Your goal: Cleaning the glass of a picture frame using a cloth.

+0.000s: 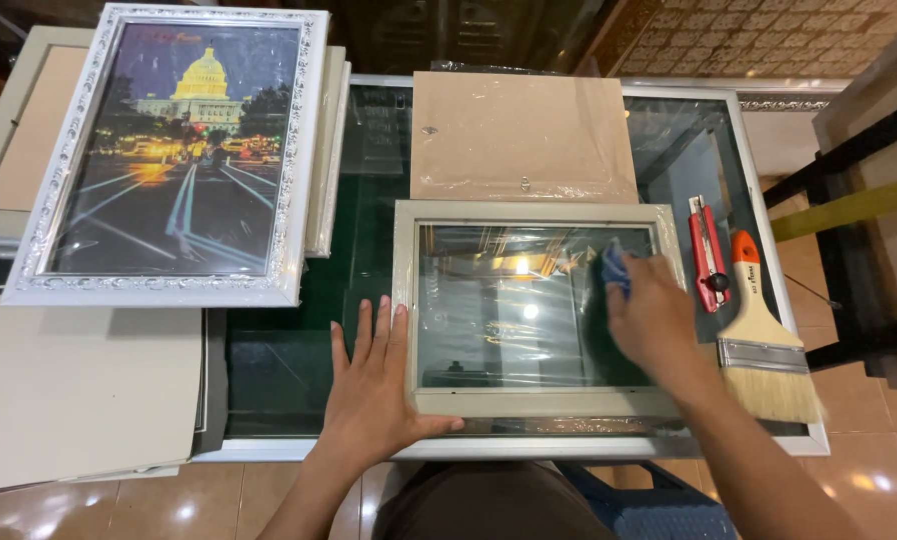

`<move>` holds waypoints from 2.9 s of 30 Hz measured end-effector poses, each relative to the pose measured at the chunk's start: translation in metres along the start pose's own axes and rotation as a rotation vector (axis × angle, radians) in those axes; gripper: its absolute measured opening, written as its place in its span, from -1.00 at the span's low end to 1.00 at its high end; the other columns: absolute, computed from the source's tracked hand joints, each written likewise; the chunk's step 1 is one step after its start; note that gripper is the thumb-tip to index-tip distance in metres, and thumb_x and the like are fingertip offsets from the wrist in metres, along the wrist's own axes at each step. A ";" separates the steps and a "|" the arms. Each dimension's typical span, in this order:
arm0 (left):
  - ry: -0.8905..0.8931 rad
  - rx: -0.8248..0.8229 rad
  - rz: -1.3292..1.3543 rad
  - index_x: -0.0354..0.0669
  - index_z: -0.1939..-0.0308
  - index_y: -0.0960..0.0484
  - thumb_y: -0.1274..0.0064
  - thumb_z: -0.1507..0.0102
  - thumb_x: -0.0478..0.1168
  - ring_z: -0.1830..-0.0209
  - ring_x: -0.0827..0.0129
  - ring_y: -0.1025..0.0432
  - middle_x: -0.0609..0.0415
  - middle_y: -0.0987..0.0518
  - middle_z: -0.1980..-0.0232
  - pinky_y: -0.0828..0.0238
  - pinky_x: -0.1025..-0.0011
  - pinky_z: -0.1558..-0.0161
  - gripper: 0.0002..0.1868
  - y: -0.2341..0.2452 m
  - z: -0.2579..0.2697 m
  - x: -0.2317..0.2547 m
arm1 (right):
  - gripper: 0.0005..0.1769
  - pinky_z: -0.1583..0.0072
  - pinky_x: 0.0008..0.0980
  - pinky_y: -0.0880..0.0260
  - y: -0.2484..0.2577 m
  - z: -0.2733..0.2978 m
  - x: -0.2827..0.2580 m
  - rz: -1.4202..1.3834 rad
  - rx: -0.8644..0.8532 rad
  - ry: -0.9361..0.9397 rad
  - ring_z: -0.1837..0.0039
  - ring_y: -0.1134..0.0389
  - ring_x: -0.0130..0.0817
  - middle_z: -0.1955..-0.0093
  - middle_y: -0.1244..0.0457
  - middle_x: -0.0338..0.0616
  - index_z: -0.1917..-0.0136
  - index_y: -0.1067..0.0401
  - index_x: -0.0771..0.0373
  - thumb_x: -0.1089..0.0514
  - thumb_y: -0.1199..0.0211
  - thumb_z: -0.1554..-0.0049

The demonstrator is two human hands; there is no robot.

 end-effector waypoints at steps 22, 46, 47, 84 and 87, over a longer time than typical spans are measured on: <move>-0.004 0.005 -0.009 -0.38 -0.56 0.21 -0.24 0.24 0.64 -0.66 -0.22 0.44 -0.36 0.20 -0.64 0.65 -0.29 -0.43 0.67 0.003 -0.003 0.000 | -0.59 -0.10 0.04 -0.39 -0.003 -0.009 -0.024 0.000 -0.018 -0.056 -0.09 -0.37 0.24 -0.14 -0.29 0.20 -0.25 -0.46 0.33 0.13 -0.27 -0.16; -0.001 0.014 -0.032 -0.39 -0.56 0.18 -0.28 0.24 0.60 -0.61 -0.18 0.41 -0.35 0.18 -0.65 0.61 -0.30 -0.43 0.65 -0.002 0.001 0.000 | -0.46 -0.05 -0.08 -0.44 -0.048 0.050 -0.172 -0.411 -0.390 0.418 -0.02 -0.39 0.04 -0.05 -0.26 0.06 -0.35 -0.38 0.24 0.21 -0.29 -0.09; 0.009 -0.006 -0.029 -0.40 -0.56 0.18 -0.28 0.23 0.61 -0.63 -0.21 0.42 -0.36 0.19 -0.65 0.62 -0.30 -0.43 0.65 -0.003 -0.001 -0.001 | -0.46 -0.06 -0.08 -0.44 -0.033 0.034 -0.157 -0.429 -0.293 0.347 -0.04 -0.40 0.04 -0.07 -0.28 0.06 -0.37 -0.37 0.21 0.22 -0.27 -0.10; -0.048 0.023 -0.008 -0.44 -0.55 0.18 -0.20 0.19 0.65 -0.59 -0.27 0.41 -0.46 0.16 -0.62 0.61 -0.33 -0.42 0.64 -0.003 0.002 -0.001 | -0.51 -0.07 0.02 -0.42 -0.071 -0.046 -0.199 -0.132 -0.190 0.531 -0.12 -0.36 0.14 -0.12 -0.24 0.09 -0.33 -0.44 0.18 0.27 -0.19 -0.11; -0.048 0.006 -0.013 -0.43 -0.55 0.18 -0.23 0.19 0.64 -0.65 -0.31 0.42 -0.47 0.16 -0.61 0.62 -0.35 -0.39 0.64 -0.007 0.000 -0.002 | -0.50 -0.08 0.01 -0.41 -0.069 -0.053 -0.207 -0.144 -0.105 0.602 -0.11 -0.37 0.13 -0.14 -0.24 0.09 -0.31 -0.45 0.19 0.28 -0.21 -0.08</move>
Point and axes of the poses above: each hand's wrist, its own z-axis away from the middle knuckle, its own y-axis out of the back of the hand, x = y × z, the point moved 10 cm from there along -z, towards the middle knuckle
